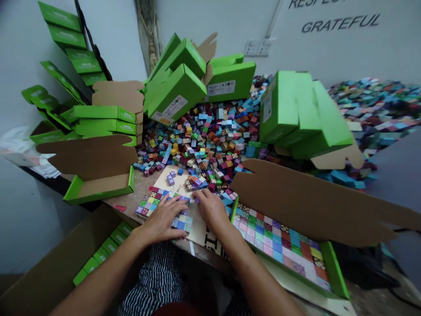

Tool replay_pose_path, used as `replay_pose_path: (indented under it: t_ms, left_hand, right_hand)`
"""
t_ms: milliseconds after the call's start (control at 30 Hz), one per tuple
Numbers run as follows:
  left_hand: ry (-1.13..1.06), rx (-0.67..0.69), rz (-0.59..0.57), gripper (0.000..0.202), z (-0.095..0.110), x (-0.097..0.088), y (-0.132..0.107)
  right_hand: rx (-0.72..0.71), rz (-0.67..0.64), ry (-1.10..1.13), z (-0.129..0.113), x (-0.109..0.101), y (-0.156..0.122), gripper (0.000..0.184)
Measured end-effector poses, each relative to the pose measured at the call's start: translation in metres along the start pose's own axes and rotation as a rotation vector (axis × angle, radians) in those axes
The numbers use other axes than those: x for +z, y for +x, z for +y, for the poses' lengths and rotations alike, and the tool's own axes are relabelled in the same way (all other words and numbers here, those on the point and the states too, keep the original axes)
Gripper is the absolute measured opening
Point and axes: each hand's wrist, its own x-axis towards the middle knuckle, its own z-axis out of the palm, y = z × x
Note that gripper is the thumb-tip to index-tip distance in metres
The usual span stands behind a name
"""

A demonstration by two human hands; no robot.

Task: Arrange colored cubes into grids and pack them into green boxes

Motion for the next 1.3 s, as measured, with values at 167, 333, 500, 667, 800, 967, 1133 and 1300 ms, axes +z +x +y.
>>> replay_pose_path:
  t_ms: [167,333,500,667,800,967,1133,1300]
  left_hand:
    - [0.0,-0.001,0.005,0.07,-0.001,0.001,0.0]
    - [0.04,0.026,-0.033,0.058,-0.002,-0.001,0.0]
    - [0.052,0.029,-0.032,0.056,-0.002,-0.002,-0.001]
    - [0.067,0.036,-0.025,0.055,-0.002,-0.001,-0.002]
    - [0.059,0.028,-0.031,0.054,-0.002,-0.003,-0.001]
    - [0.049,0.031,-0.033,0.056,-0.003,-0.002,-0.001]
    - [0.051,0.023,-0.033,0.056,0.0,0.001,0.001]
    - [0.08,0.027,-0.018,0.075,-0.014,-0.034,-0.007]
  right_hand:
    - [-0.15,-0.009,0.079,0.002,-0.005,-0.016,0.048]
    - [0.053,0.017,0.103,0.003,-0.007,-0.016,0.032]
    - [0.019,-0.054,0.104,0.003,-0.003,-0.01,0.026]
    - [0.068,0.03,0.141,0.01,-0.008,0.005,0.027]
    - [0.129,-0.031,-0.022,0.009,-0.011,0.024,0.021]
    - [0.11,-0.126,0.026,0.008,-0.005,0.024,0.016]
    - [0.088,-0.157,0.107,0.011,-0.01,0.014,0.023]
    - [0.039,-0.178,0.257,0.006,-0.023,0.0,0.057]
